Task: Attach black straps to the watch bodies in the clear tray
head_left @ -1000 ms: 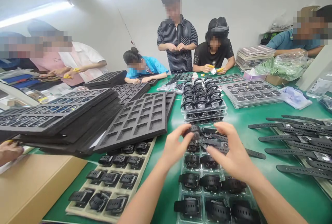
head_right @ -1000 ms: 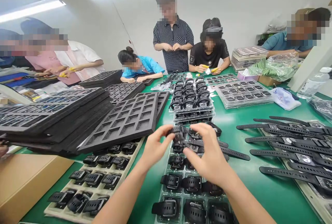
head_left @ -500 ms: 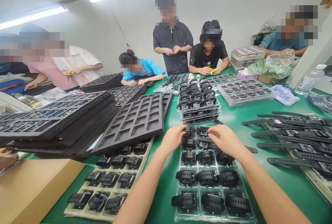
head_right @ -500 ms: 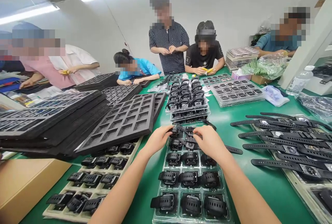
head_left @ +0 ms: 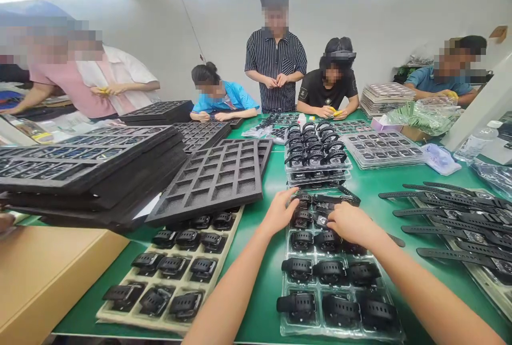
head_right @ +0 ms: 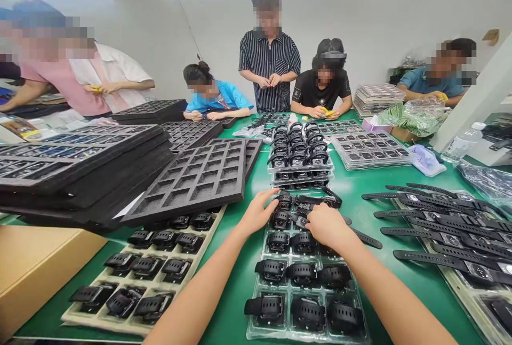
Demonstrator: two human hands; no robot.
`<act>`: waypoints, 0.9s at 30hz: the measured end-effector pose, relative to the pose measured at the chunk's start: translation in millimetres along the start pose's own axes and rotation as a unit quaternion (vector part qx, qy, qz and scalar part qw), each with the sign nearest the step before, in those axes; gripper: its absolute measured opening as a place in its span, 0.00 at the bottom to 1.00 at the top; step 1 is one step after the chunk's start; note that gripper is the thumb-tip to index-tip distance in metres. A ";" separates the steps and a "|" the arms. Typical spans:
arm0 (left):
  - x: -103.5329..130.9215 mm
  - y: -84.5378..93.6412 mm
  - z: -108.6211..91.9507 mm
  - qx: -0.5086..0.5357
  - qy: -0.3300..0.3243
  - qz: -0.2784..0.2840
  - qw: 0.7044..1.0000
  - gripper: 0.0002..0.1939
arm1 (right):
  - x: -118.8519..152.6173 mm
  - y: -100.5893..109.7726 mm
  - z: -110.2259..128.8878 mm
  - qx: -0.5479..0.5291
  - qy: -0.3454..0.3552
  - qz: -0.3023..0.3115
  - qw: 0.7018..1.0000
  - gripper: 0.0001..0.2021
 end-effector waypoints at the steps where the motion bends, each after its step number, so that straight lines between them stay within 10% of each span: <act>1: 1.5 2.6 3.6 0.008 0.012 -0.013 1.000 0.16 | -2.0 0.9 2.5 0.008 -0.008 0.009 1.000 0.11; 16: 12.4 10.6 11.8 0.104 0.089 -0.068 0.988 0.11 | -32.7 -3.4 5.7 -0.034 -0.067 0.077 0.994 0.14; 27: 17.1 23.9 4.9 0.217 0.122 -0.122 0.961 0.08 | 7.6 37.8 0.9 -0.268 -0.016 -0.129 0.955 0.17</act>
Point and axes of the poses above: each hand's wrist, its own x-axis away from the middle knuckle, its own y-axis out of the back of the hand, z = x × y, the point moved 5 cm from there along -x, towards the middle knuckle, and after that the axes turned 10 degrees about -x, right-handed, at the moved point
